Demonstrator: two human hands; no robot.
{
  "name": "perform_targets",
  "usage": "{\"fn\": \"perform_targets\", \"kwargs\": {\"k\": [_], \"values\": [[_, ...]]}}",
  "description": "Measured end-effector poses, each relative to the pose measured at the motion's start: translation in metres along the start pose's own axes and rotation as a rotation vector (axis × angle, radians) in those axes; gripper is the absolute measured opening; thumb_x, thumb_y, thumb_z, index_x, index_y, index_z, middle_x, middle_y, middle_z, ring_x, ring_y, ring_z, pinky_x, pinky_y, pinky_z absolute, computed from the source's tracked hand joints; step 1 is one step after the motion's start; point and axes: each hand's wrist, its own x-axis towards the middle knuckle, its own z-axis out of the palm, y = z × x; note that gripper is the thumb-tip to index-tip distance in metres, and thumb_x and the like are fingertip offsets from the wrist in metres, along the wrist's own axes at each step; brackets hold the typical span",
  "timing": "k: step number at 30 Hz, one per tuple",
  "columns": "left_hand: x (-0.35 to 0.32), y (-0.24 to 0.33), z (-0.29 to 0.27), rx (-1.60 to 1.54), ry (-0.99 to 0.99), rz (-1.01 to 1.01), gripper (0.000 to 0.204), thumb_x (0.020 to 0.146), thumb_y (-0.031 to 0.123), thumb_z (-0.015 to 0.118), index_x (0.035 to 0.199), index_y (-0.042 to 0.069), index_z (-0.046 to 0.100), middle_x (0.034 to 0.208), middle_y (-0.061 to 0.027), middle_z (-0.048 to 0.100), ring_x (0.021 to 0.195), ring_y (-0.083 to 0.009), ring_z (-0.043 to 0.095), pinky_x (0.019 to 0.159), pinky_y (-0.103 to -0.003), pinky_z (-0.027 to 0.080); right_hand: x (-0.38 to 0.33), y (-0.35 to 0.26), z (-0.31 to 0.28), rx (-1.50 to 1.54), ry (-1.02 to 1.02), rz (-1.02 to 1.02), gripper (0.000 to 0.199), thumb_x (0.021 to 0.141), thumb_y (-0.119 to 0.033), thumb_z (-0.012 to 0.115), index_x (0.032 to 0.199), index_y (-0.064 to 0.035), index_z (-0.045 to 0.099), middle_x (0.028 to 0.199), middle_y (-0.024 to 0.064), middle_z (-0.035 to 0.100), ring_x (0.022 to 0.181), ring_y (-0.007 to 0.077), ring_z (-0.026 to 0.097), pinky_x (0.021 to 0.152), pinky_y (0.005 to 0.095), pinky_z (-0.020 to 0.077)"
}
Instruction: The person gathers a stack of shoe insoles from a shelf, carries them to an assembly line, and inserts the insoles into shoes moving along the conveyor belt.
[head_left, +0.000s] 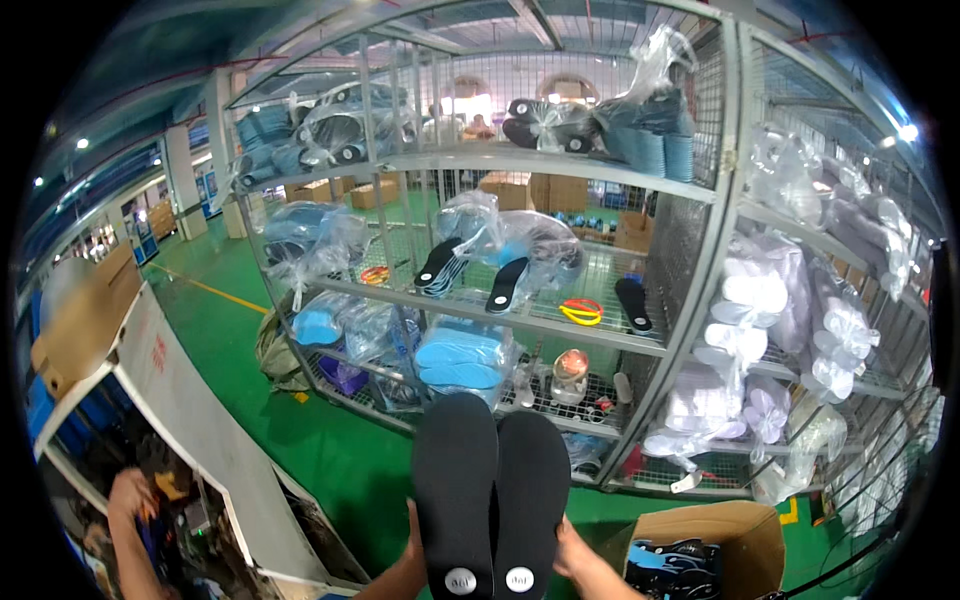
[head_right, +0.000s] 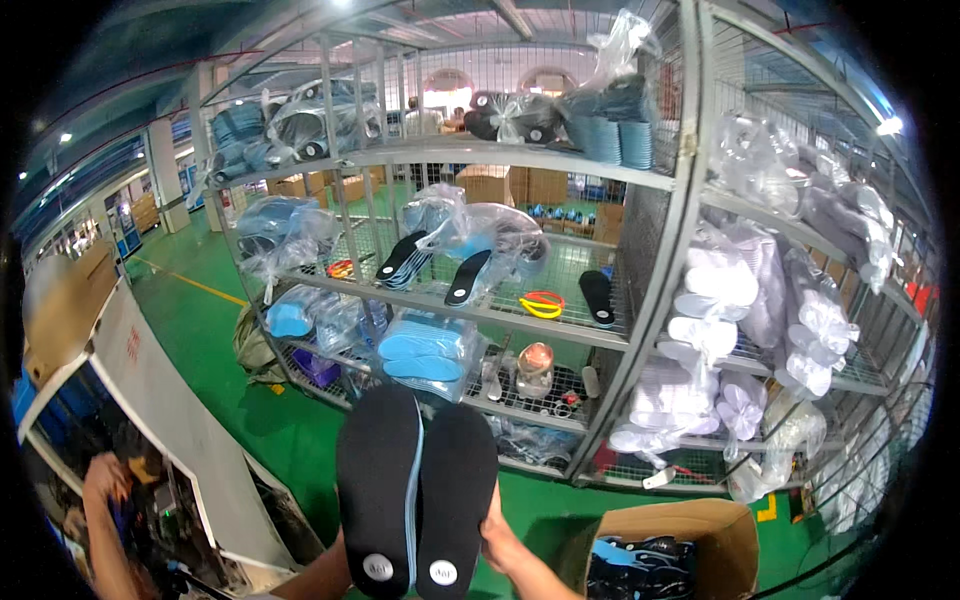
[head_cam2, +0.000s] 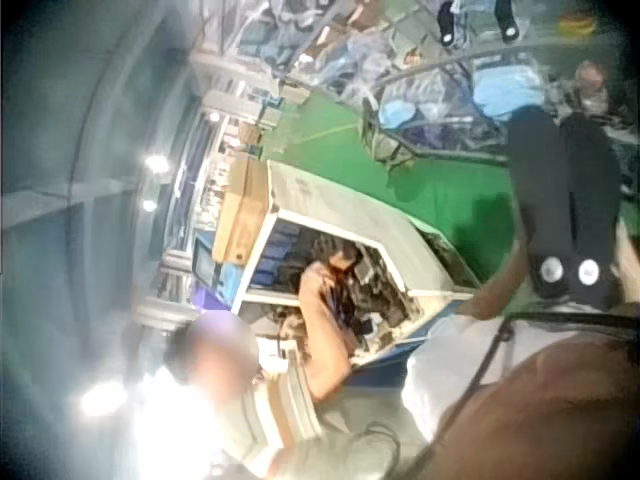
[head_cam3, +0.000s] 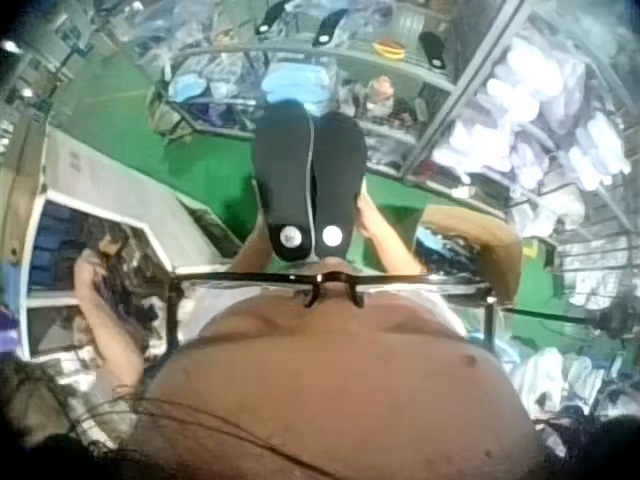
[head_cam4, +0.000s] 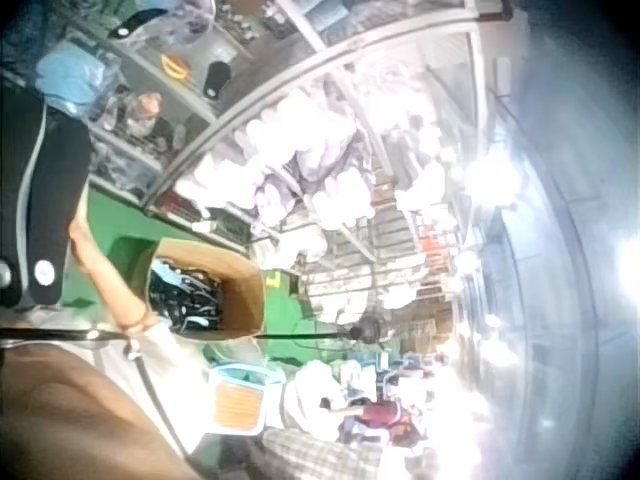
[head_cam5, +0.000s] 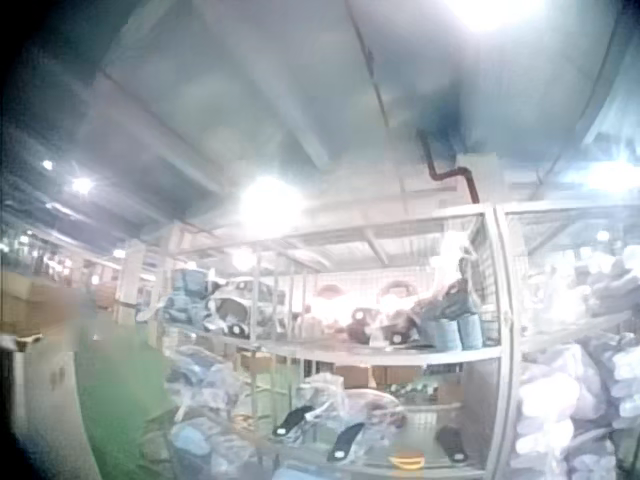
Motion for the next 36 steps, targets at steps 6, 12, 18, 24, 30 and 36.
{"fn": "perform_targets", "kwargs": {"k": [6,12,18,24,30,36], "values": [[0.035,0.2,0.084,0.672,-0.157,0.577,0.068,0.084,0.06,0.033,0.126,0.006,0.038,0.127,-0.0102,0.043,0.113,-0.0258,0.045,0.095,-0.039,0.038,0.169,-0.112,0.079,0.02,-0.272,-0.12,0.082,0.087,-0.037,0.048,0.138,-0.0173,-0.012,0.145,0.0063,0.002,0.131,0.0215,0.01,0.105,0.0345,0.0133],[0.104,0.372,0.207,0.69,-0.5,0.745,0.068,0.083,0.059,0.035,0.125,0.006,0.041,0.125,-0.012,0.045,0.113,-0.0257,0.046,0.095,-0.04,0.038,0.27,-0.302,0.176,-0.202,-0.504,-0.292,0.089,0.071,-0.074,0.038,0.135,-0.0133,0.028,0.135,0.0087,0.034,0.123,0.0233,0.034,0.1,0.0433,0.0264],[0.225,0.465,0.304,0.745,-0.591,0.619,0.068,0.082,0.058,0.037,0.124,0.005,0.043,0.123,-0.0138,0.048,0.113,-0.0255,0.046,0.095,-0.042,0.038,0.354,-0.456,0.166,-0.555,-0.394,-0.29,0.1,0.067,-0.083,0.023,0.135,-0.0095,0.027,0.138,0.0173,0.028,0.126,0.0348,0.027,0.096,0.0605,0.019],[0.388,0.497,0.342,0.704,-0.539,0.486,0.118,0.049,0.093,0.026,0.128,0.007,0.038,0.129,-0.017,0.04,0.118,-0.0348,0.038,0.094,-0.06,0.026,0.433,-0.518,0.104,-0.65,-0.163,-0.286,0.102,0.066,-0.084,0.014,0.135,-0.0109,0.027,0.136,0.0193,0.029,0.124,0.0406,0.026,0.091,0.0683,0.0144],[0.453,0.47,0.349,0.579,-0.534,0.265,0.089,0.07,0.076,0.029,0.109,0.001,0.055,0.1,-0.0147,0.061,0.09,-0.0257,0.058,0.082,-0.041,0.046,0.492,-0.519,0.049,-0.566,0.057,-0.098,0.104,0.066,-0.083,0.019,0.135,-0.0058,0.024,0.136,0.0216,0.027,0.124,0.0396,0.026,0.095,0.0609,0.02],[0.467,0.468,0.356,0.541,-0.545,0.363,0.092,0.073,0.077,0.011,0.117,0.007,0.05,0.102,-0.0111,0.06,0.092,-0.0232,0.058,0.08,-0.037,0.049,0.513,-0.522,0.046,-0.539,0.013,-0.238,0.098,0.07,-0.08,0.018,0.131,-0.005,0.034,0.128,0.0183,0.042,0.116,0.0314,0.042,0.094,0.0533,0.0303]]}}
